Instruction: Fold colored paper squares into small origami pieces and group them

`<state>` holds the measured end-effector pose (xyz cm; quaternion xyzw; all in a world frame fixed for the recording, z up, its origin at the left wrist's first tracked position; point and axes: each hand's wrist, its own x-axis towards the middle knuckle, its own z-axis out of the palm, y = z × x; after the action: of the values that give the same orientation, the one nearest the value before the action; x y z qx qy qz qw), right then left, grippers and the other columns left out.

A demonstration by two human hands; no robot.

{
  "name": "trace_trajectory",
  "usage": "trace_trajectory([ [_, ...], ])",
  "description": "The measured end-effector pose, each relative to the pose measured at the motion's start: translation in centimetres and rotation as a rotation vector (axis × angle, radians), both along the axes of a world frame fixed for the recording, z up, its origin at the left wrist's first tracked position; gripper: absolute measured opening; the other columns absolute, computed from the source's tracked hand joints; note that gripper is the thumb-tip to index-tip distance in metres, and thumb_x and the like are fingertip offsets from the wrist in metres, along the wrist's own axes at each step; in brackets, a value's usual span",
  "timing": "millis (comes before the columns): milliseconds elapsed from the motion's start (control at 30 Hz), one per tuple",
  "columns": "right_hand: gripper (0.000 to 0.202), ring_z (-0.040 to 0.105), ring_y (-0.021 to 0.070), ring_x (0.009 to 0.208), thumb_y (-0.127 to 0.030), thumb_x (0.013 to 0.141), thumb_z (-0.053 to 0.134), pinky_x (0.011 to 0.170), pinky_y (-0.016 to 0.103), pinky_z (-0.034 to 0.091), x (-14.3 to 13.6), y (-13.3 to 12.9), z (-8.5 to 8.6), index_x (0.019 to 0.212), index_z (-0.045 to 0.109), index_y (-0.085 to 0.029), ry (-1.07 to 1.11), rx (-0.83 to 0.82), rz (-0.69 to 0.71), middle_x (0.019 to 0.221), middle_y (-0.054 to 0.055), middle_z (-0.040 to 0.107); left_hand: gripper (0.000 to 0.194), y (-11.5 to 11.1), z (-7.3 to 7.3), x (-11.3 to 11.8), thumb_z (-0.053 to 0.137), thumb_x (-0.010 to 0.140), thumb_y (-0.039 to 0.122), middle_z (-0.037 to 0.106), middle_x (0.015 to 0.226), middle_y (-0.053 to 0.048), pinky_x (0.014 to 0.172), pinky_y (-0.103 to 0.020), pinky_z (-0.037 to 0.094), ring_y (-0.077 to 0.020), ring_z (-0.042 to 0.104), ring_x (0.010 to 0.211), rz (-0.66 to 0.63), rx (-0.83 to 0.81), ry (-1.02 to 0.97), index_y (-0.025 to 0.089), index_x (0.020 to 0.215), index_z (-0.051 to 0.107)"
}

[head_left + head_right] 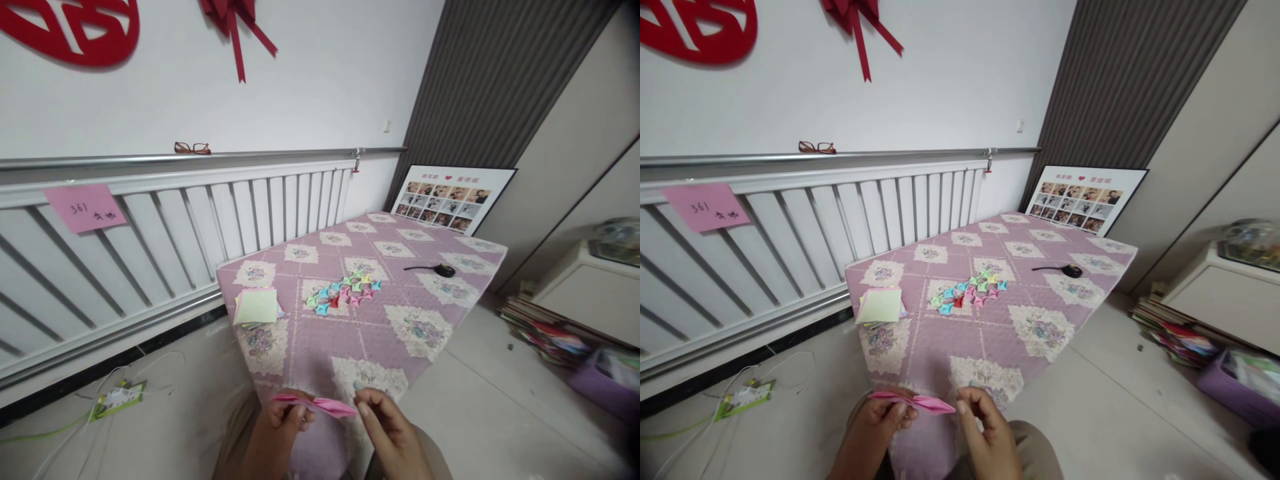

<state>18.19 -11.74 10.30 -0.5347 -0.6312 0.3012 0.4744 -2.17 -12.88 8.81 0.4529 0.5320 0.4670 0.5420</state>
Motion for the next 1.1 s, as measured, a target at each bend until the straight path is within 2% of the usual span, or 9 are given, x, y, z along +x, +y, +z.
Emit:
trace_trajectory([
  [133, 0.019, 0.061, 0.0172, 0.076, -0.040, 0.082, 0.056, 0.071, 0.024, 0.050, -0.2, -0.4, 3.2, 0.083, 0.063, -0.022, -0.036, -0.030, 0.100, 0.078, 0.002, 0.064, 0.028, -0.1, 1.0, 0.0, 0.053, 0.083, 0.040, 0.068, 0.078, -0.004, 0.070, -0.028, 0.048, -0.0159, 0.060, 0.072, -0.080, 0.073, -0.007, 0.018, 0.092, 0.066],
  [233, 0.013, 0.060, 0.0171, 0.076, -0.033, 0.082, 0.054, 0.071, 0.025, 0.048, -0.9, -0.6, 4.4, 0.080, 0.062, -0.023, -0.156, -0.038, 0.187, 0.079, 0.002, 0.063, 0.020, -0.4, 1.9, 0.1, 0.054, 0.079, 0.032, 0.069, 0.088, -0.004, 0.076, -0.029, 0.048, -0.0179, 0.062, 0.081, -0.093, 0.128, 0.084, 0.020, 0.088, 0.067],
  [333, 0.013, 0.057, 0.0156, 0.070, -0.027, 0.083, 0.051, 0.066, 0.025, 0.045, -1.4, -0.7, 4.1, 0.073, 0.058, -0.023, -0.239, -0.034, 0.240, 0.074, 0.001, 0.061, 0.018, -0.6, 2.8, -0.1, 0.053, 0.075, 0.024, 0.070, 0.093, -0.003, 0.085, -0.029, 0.047, -0.0196, 0.062, 0.093, -0.089, 0.165, 0.174, 0.022, 0.086, 0.067],
  [433, 0.012, 0.056, 0.0149, 0.070, -0.022, 0.082, 0.051, 0.064, 0.025, 0.043, -1.8, -0.6, 3.5, 0.071, 0.057, -0.022, -0.305, -0.001, 0.258, 0.073, 0.000, 0.059, 0.024, -0.6, 3.3, -0.2, 0.048, 0.073, 0.020, 0.071, 0.091, -0.002, 0.085, -0.029, 0.047, -0.0194, 0.063, 0.092, -0.096, 0.164, 0.226, 0.022, 0.087, 0.067],
  [700, 0.005, 0.059, 0.0163, 0.074, -0.018, 0.080, 0.057, 0.064, 0.025, 0.043, -3.1, -0.8, 3.9, 0.078, 0.059, -0.023, -0.518, -0.002, 0.264, 0.079, 0.001, 0.062, 0.031, -0.7, 3.6, 0.5, 0.047, 0.079, 0.026, 0.070, 0.097, -0.004, 0.087, -0.029, 0.047, -0.0184, 0.063, 0.091, -0.199, 0.178, 0.226, 0.021, 0.104, 0.064],
  [833, 0.010, 0.060, 0.0154, 0.070, -0.018, 0.083, 0.052, 0.059, 0.023, 0.042, -3.8, -0.9, 3.4, 0.077, 0.059, -0.023, -0.596, 0.083, 0.218, 0.077, 0.001, 0.062, 0.046, -0.4, 3.4, 1.1, 0.050, 0.078, 0.031, 0.067, 0.106, -0.007, 0.091, -0.031, 0.047, -0.0195, 0.062, 0.097, -0.126, 0.123, 0.191, 0.018, 0.121, 0.055],
  [933, 0.012, 0.059, 0.0151, 0.068, -0.019, 0.085, 0.051, 0.058, 0.023, 0.042, -3.9, -0.7, 2.8, 0.077, 0.058, -0.023, -0.611, 0.167, 0.143, 0.074, 0.001, 0.061, 0.049, -0.7, 4.0, 0.9, 0.052, 0.078, 0.035, 0.063, 0.119, -0.009, 0.100, -0.033, 0.043, -0.0221, 0.057, 0.111, -0.036, 0.067, 0.206, 0.018, 0.124, 0.056],
  [1033, 0.013, 0.059, 0.0155, 0.067, -0.021, 0.087, 0.049, 0.058, 0.024, 0.043, -3.7, -0.5, 2.4, 0.076, 0.057, -0.023, -0.622, 0.237, 0.082, 0.073, 0.001, 0.060, 0.042, -1.6, 4.8, 0.5, 0.047, 0.084, 0.037, 0.058, 0.130, -0.007, 0.107, -0.034, 0.036, -0.0236, 0.047, 0.125, -0.096, 0.071, 0.235, 0.022, 0.121, 0.061],
  [1100, 0.014, 0.059, 0.0156, 0.067, -0.022, 0.087, 0.048, 0.058, 0.024, 0.043, -3.5, -0.4, 2.2, 0.076, 0.056, -0.023, -0.630, 0.269, 0.059, 0.072, 0.001, 0.059, 0.040, -2.0, 4.7, 0.6, 0.047, 0.084, 0.038, 0.057, 0.131, -0.007, 0.108, -0.032, 0.034, -0.0245, 0.043, 0.129, -0.129, 0.083, 0.254, 0.024, 0.118, 0.064],
])
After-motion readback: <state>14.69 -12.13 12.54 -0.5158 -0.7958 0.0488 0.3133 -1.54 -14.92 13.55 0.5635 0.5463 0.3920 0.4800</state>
